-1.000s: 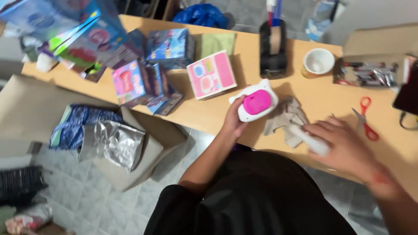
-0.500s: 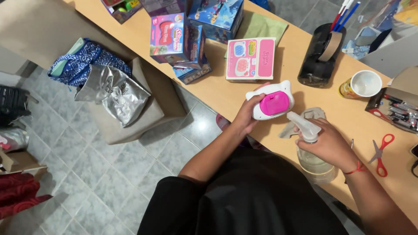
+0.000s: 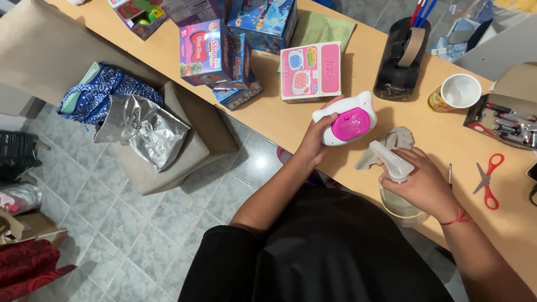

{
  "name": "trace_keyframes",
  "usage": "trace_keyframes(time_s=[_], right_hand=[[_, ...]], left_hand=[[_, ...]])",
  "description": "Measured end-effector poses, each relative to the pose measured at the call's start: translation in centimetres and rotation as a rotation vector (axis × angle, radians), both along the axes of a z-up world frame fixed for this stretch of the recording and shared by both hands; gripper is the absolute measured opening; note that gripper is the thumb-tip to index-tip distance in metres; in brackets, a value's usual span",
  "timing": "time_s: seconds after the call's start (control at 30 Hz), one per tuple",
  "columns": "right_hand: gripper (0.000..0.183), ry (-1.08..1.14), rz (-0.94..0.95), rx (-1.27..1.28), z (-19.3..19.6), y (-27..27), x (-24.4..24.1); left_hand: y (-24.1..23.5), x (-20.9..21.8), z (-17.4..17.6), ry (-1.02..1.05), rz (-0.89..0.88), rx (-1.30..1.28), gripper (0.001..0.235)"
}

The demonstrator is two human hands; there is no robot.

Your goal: Unboxing a toy and applying decorative stickers to its components.

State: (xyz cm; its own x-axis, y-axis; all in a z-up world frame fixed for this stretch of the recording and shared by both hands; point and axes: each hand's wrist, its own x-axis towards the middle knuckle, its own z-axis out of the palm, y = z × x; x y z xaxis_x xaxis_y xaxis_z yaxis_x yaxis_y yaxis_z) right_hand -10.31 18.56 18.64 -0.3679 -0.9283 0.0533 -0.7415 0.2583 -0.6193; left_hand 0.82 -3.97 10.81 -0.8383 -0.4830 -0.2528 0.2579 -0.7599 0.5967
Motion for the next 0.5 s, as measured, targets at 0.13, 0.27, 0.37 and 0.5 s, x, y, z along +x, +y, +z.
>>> trace_keyframes(time_s=[0.13,0.27,0.37,0.5], right_hand=[[0.016,-0.046,-0.070,0.087,0.4,0.3,0.3],[0.038,0.005,-0.071,0.096,-0.8,0.6,0.1],[0.024,0.077,-0.057,0.064,-1.5,1.2,-0.3],[0.025,-0.066,-0.178,0.074,-0.6,1.8,-0.2]], left_hand=[[0.0,-0.8,-0.4,0.019,0.001,0.024,0.070],[0.4,-1.2,-0.6,0.027,-0.004,0.071,0.071],[0.6,-1.3,-1.1,0.028,-0.013,0.105,0.072],[1.0,-1.5,-1.7,0.025,-0.027,0.103,0.071]])
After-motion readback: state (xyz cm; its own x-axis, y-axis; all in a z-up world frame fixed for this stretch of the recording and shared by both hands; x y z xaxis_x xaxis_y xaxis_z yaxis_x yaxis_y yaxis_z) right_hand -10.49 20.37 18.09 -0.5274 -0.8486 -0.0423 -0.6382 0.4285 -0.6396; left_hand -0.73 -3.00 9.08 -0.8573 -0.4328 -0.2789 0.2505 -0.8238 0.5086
